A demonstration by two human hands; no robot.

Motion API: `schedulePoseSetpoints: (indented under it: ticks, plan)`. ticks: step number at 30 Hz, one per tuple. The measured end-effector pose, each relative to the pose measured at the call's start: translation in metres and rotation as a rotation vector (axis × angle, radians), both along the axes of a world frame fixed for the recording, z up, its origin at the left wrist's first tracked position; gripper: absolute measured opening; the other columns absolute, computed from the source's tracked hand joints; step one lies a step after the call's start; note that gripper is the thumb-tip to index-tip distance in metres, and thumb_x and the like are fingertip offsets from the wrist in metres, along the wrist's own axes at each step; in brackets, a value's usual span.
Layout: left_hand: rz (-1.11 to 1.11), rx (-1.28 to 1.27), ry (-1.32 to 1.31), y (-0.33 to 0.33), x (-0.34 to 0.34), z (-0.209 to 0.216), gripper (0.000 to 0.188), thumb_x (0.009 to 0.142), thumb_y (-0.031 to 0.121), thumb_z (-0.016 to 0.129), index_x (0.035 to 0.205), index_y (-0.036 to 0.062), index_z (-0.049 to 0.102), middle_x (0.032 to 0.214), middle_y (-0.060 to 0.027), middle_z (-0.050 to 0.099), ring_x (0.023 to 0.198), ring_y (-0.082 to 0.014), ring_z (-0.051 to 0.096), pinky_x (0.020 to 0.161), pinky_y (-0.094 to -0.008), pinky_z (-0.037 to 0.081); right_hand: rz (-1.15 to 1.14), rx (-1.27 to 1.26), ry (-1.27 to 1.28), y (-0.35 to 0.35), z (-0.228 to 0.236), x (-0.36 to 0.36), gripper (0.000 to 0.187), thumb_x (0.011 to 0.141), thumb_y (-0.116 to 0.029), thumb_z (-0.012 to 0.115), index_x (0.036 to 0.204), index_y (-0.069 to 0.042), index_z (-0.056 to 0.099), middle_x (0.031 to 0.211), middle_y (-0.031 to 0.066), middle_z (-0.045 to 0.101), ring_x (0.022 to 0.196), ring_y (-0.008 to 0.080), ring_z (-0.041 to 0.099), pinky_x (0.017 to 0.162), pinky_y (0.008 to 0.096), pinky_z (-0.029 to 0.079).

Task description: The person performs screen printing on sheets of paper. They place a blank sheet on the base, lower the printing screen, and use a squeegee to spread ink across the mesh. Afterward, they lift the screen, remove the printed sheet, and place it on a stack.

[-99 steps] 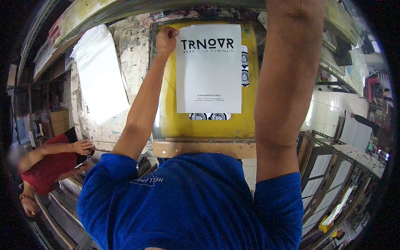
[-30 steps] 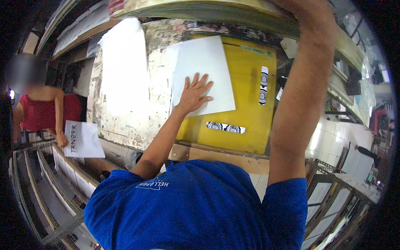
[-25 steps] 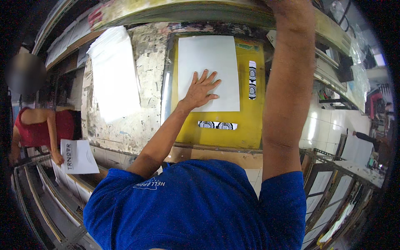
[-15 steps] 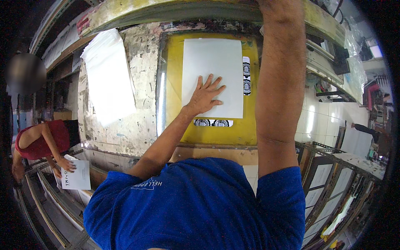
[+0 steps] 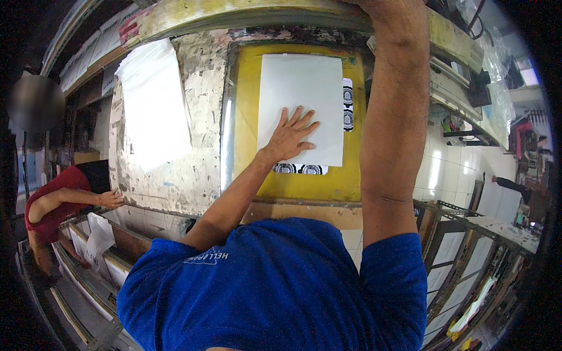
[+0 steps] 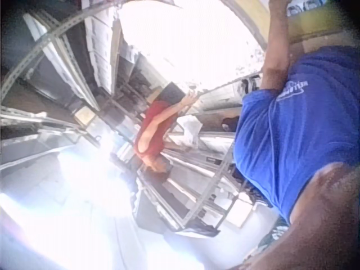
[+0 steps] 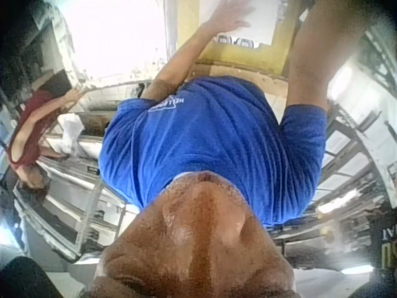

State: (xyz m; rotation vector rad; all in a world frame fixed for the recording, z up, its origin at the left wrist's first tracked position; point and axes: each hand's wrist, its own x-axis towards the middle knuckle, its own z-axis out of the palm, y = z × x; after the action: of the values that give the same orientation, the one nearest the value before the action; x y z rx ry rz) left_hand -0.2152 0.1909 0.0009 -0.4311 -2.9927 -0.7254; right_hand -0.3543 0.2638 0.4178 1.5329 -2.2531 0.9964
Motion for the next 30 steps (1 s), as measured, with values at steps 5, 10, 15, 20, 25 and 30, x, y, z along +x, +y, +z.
schedulePoseSetpoints:
  ticks: [5,10,15,20,25,30]
  plan:
    - [0.031,0.045,0.173,-0.009,-0.002,0.024,0.073,0.093,0.051,0.062,0.155,0.0179,0.041,0.161,-0.0095,0.038,0.151,-0.0363,0.026,0.123,-0.0603,0.011,-0.078,0.011,0.09,-0.001,-0.021,-0.011,0.039,0.084,-0.022,0.069,0.115,0.001,0.074,0.094,0.0188,0.077,0.075,0.0213,0.07,0.073,0.0316,0.055]
    - [0.448,1.182,0.532,-0.039,0.041,0.108,0.118,0.073,0.048,0.087,0.161,0.0041,0.022,0.145,-0.0148,0.051,0.13,-0.0303,0.052,0.111,-0.0466,0.036,-0.172,0.055,-0.013,0.016,-0.04,0.039,0.046,0.078,-0.017,0.073,0.122,-0.006,0.072,0.097,0.0179,0.074,0.077,0.0228,0.069,0.074,0.0322,0.054]
    - [0.735,1.524,0.564,-0.056,0.108,0.175,0.126,0.06,0.005,0.096,0.16,-0.0012,0.019,0.132,-0.0143,0.06,0.115,-0.0251,0.062,0.101,-0.0381,0.052,-0.21,0.099,0.201,0.049,-0.13,0.099,0.06,0.067,-0.016,0.082,0.126,-0.024,0.073,0.09,0.0127,0.065,0.078,0.0313,0.06,0.072,0.0414,0.049]
    - [0.813,1.317,0.165,-0.059,0.181,0.057,0.096,0.063,0.011,0.095,0.145,-0.0027,0.047,0.131,-0.0114,0.061,0.114,-0.0209,0.062,0.099,-0.0348,0.052,-0.204,0.13,-0.098,0.06,-0.21,0.129,0.053,0.074,-0.02,0.081,0.126,-0.025,0.072,0.085,0.0119,0.06,0.076,0.0331,0.059,0.075,0.0424,0.048]
    - [0.804,0.729,0.247,-0.059,0.199,0.006,0.088,0.06,0.02,0.095,0.138,0.0014,0.058,0.149,-0.0167,0.047,0.136,-0.0301,0.045,0.111,-0.0435,0.04,-0.156,0.361,-0.176,0.067,-0.309,0.136,0.065,0.073,-0.017,0.08,0.136,-0.023,0.065,0.098,0.0118,0.058,0.089,0.0327,0.055,0.088,0.0476,0.041]
    - [0.843,0.376,0.222,-0.06,0.2,0.004,0.085,0.057,0.026,0.093,0.135,0.0081,0.064,0.151,-0.0206,0.044,0.135,-0.04,0.04,0.113,-0.0483,0.033,-0.232,0.526,-0.246,0.056,-0.345,0.133,0.081,0.063,-0.011,0.078,0.141,-0.019,0.058,0.114,0.0121,0.052,0.11,0.0288,0.048,0.098,0.0518,0.029]
